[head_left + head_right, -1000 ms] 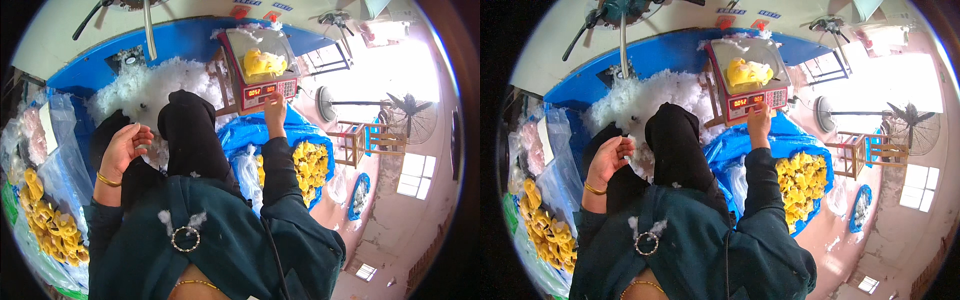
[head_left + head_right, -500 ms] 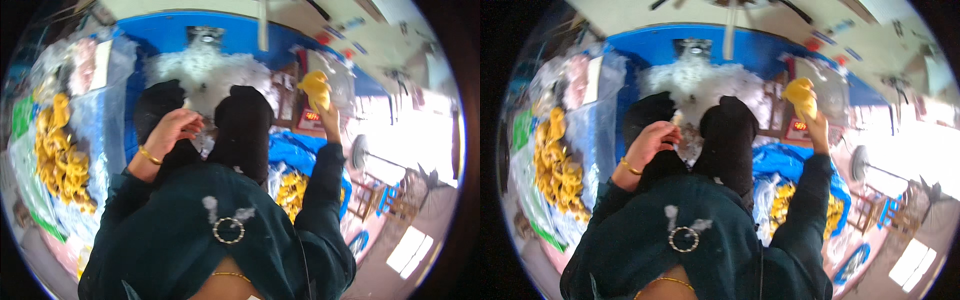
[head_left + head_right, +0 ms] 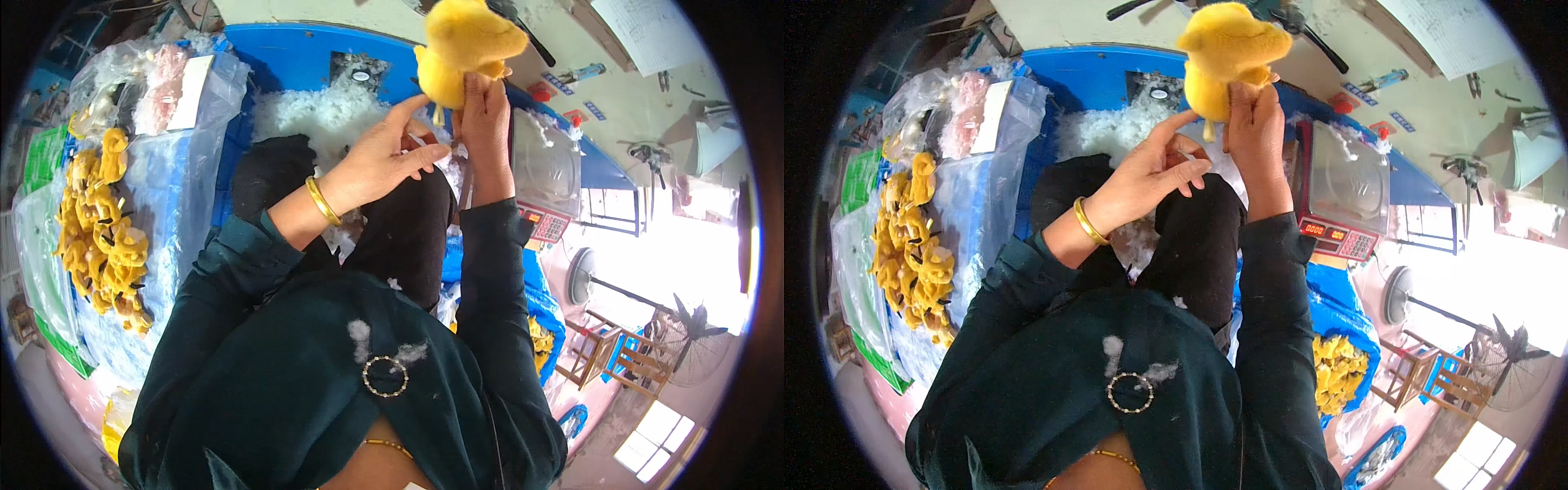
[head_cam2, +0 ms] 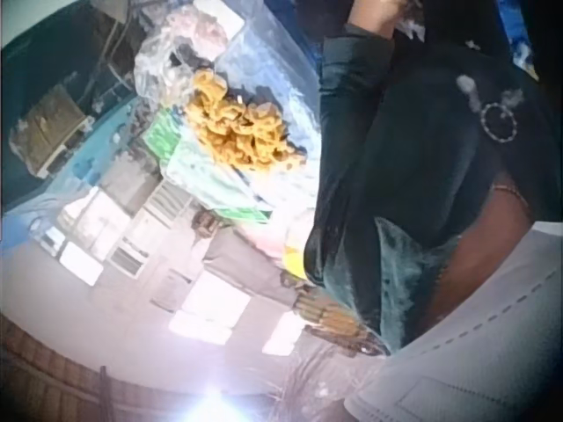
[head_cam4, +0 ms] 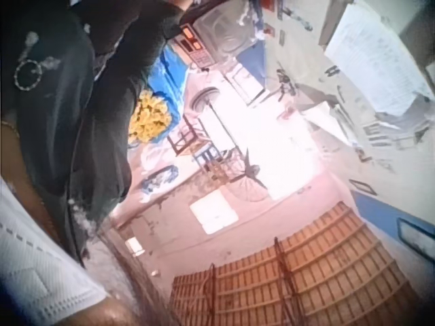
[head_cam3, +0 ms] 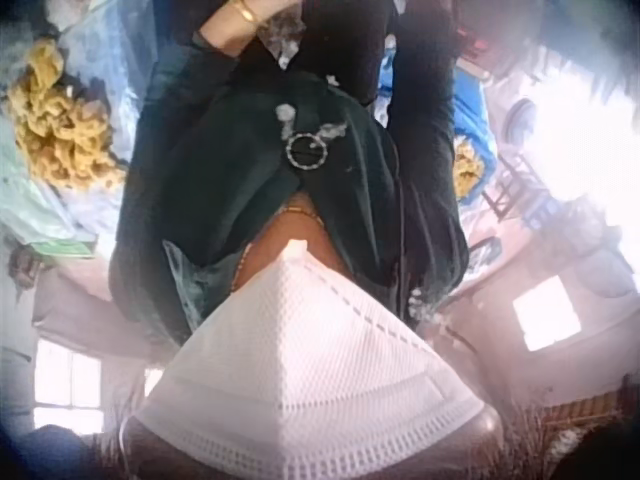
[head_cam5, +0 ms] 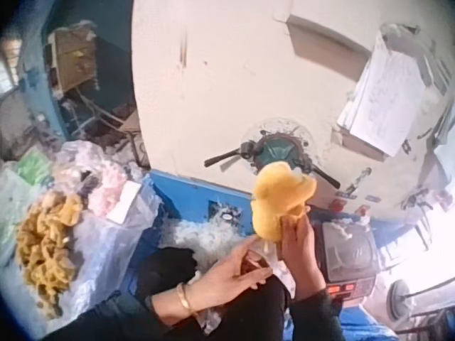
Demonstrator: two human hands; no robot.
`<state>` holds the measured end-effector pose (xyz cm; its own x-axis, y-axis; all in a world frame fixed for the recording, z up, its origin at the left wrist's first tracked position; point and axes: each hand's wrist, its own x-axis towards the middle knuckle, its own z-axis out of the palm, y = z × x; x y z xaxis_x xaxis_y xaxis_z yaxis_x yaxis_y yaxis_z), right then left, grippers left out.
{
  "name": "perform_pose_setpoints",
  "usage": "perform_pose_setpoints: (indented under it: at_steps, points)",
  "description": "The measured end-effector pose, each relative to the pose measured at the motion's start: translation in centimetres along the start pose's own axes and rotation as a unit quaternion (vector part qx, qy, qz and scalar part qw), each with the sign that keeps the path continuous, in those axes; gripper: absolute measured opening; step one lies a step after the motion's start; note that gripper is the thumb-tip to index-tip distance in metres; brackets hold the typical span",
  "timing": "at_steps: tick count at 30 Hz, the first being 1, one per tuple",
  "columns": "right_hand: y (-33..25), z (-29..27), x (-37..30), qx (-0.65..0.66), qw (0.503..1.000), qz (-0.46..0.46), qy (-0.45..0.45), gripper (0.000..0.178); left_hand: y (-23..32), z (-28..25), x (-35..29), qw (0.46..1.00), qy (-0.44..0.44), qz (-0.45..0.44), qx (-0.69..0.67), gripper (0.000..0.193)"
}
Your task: The person repeatedly picks up yellow plush toys, opens them, and stuffs white cotton-like material into them using a rotating spindle. The stuffed toys are then placed on a digital scale before the next one is processed.
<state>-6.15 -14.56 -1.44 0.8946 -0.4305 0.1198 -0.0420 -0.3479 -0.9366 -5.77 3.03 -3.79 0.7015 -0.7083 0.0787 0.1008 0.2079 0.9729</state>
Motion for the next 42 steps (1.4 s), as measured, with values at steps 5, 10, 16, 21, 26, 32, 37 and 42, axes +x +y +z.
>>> perform_pose_setpoints:
  at_steps: [5,10,16,21,26,32,37,42]
  points:
    - [1.8,-0.2,-0.4,0.04,0.997,0.06,0.028,0.019,-0.9,-0.9,-2.3,0.998,0.002,-0.067,0.007,0.062]
    - [0.7,0.6,-2.6,0.084,0.994,0.037,0.056,0.013,-1.9,-2.1,-4.3,0.996,0.025,-0.077,0.042,0.052]
    - [5.9,-7.7,-9.0,-0.211,0.967,-0.139,-0.033,0.04,-1.7,-15.7,-9.7,0.835,0.29,-0.052,0.464,0.025]
    - [6.7,-20.3,-17.3,-0.493,0.83,0.252,-0.065,0.039,-1.5,-37.5,-20.3,0.514,0.519,-0.123,0.672,0.05]
    - [12.8,-31.5,-24.9,-0.631,0.717,0.297,0.004,0.054,-0.3,-47.1,-22.9,0.457,0.507,-0.254,0.685,0.05]
    - [13.0,-19.9,-18.2,-0.315,0.918,0.228,-0.077,0.036,-1.8,-46.2,-23.1,0.617,0.555,-0.196,0.522,0.03]
    - [6.5,-1.9,-11.2,-0.087,0.959,0.153,-0.223,0.024,-2.1,-33.8,-19.1,0.817,0.427,0.031,-0.385,0.038]
    - [-2.7,11.0,-8.9,-0.108,0.934,-0.194,-0.279,0.037,-2.3,-17.3,-14.0,0.971,0.231,-0.052,0.033,0.042]
